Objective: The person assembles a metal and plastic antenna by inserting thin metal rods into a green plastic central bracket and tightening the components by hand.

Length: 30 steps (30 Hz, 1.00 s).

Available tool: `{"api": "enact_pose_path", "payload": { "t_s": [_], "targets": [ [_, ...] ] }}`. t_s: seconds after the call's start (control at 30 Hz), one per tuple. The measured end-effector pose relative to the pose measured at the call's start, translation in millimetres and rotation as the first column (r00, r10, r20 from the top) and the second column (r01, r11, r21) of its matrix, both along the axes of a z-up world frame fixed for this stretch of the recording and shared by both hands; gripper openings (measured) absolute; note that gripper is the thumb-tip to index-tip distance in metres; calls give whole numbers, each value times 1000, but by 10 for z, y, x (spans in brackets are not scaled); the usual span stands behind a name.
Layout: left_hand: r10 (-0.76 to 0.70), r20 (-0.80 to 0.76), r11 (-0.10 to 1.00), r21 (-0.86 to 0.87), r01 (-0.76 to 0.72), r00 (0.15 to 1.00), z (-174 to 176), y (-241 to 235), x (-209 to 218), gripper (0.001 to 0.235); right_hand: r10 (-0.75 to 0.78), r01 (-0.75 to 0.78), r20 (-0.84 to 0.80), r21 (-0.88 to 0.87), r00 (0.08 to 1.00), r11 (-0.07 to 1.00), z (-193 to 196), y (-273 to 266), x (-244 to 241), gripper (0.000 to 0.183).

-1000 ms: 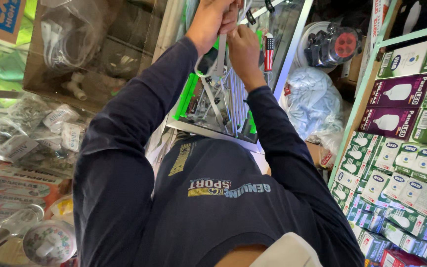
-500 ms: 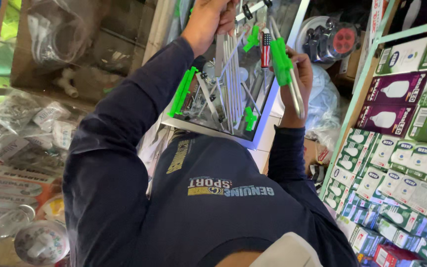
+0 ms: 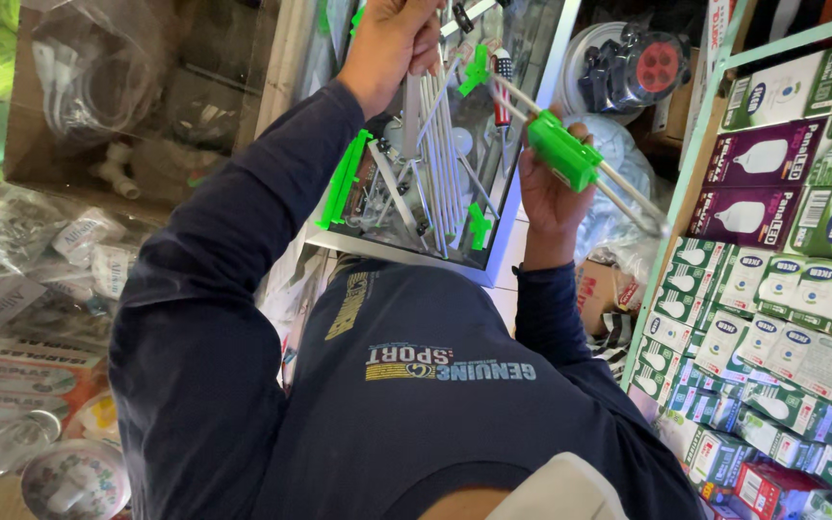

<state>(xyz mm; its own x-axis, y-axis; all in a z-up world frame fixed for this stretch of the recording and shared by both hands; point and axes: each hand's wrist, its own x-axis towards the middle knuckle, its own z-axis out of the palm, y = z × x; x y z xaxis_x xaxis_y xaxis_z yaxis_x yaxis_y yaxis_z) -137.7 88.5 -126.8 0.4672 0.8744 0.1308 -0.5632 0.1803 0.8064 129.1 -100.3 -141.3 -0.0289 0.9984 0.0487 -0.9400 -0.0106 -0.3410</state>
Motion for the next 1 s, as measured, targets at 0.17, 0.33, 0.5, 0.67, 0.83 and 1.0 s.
{"api": "enact_pose_path", "payload": {
  "t_s": [0.17, 0.33, 0.5, 0.67, 0.83, 1.0],
  "targets": [
    [21, -26, 998, 67, -19, 999, 5, 6, -22, 25, -38, 35, -82, -33, 996, 999, 88, -32, 192, 26],
    [34, -39, 996, 82, -31, 999, 22, -4, -1, 27, -132, 126, 131, 56, 983, 991, 254, -95, 163, 57],
    [26, -48, 995, 97, -21, 999, 99, -43, -27, 28, -148, 143, 215, 39, 965, 989, 367, -159, 156, 82],
    [24, -39, 992, 128, -18, 999, 184, -78, -52, 28, -64, 53, -212, -58, 975, 997, 339, -172, 90, 90],
    [23, -53, 996, 82, -18, 998, 221, -90, -43, 27, -160, 90, -359, -203, 919, 975, 243, -170, -177, 87],
    [4, -35, 996, 89, -1, 999, 222, -102, -48, 28, 22, -76, -348, -143, 937, 987, 318, -223, -458, 66]
  ]
}}
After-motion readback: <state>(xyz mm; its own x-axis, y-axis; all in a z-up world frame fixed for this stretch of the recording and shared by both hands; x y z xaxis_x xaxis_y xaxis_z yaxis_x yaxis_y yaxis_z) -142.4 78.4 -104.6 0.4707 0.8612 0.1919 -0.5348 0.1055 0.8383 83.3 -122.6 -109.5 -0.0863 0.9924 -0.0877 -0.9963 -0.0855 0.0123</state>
